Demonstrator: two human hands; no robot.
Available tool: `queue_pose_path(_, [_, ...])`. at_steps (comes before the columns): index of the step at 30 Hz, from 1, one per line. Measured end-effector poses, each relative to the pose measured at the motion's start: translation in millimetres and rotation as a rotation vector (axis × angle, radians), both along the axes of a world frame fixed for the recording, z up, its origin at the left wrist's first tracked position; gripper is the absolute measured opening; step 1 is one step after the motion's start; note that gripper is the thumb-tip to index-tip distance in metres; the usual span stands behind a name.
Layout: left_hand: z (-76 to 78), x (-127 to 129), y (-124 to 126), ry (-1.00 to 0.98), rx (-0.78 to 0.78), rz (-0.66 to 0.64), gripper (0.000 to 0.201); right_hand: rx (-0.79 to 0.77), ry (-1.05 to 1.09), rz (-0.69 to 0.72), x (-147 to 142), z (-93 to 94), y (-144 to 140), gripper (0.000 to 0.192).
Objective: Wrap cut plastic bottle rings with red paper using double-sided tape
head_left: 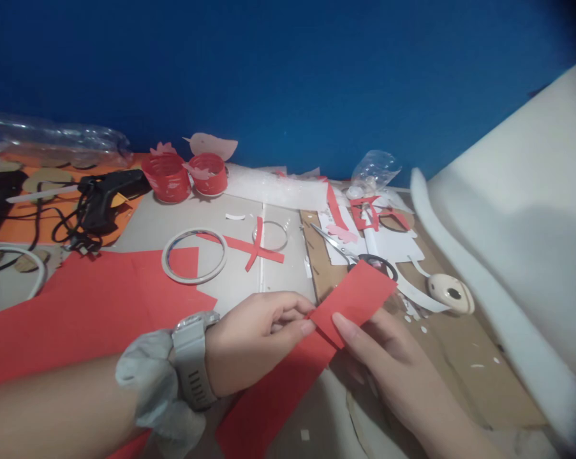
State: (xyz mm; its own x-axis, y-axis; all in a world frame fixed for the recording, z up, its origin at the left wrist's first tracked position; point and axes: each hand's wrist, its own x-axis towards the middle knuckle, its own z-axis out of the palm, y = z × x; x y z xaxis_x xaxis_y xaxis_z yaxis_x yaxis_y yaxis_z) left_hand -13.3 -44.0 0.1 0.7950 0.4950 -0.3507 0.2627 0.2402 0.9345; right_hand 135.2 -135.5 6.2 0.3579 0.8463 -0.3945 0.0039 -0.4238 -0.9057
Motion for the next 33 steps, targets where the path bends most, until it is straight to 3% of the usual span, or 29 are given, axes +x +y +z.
queue_pose_path(33, [-1.0,-0.4,0.6,-0.059,-0.009,-0.005,0.018,0.037,-0.143,0.053,-0.4,2.5,3.5,0.028])
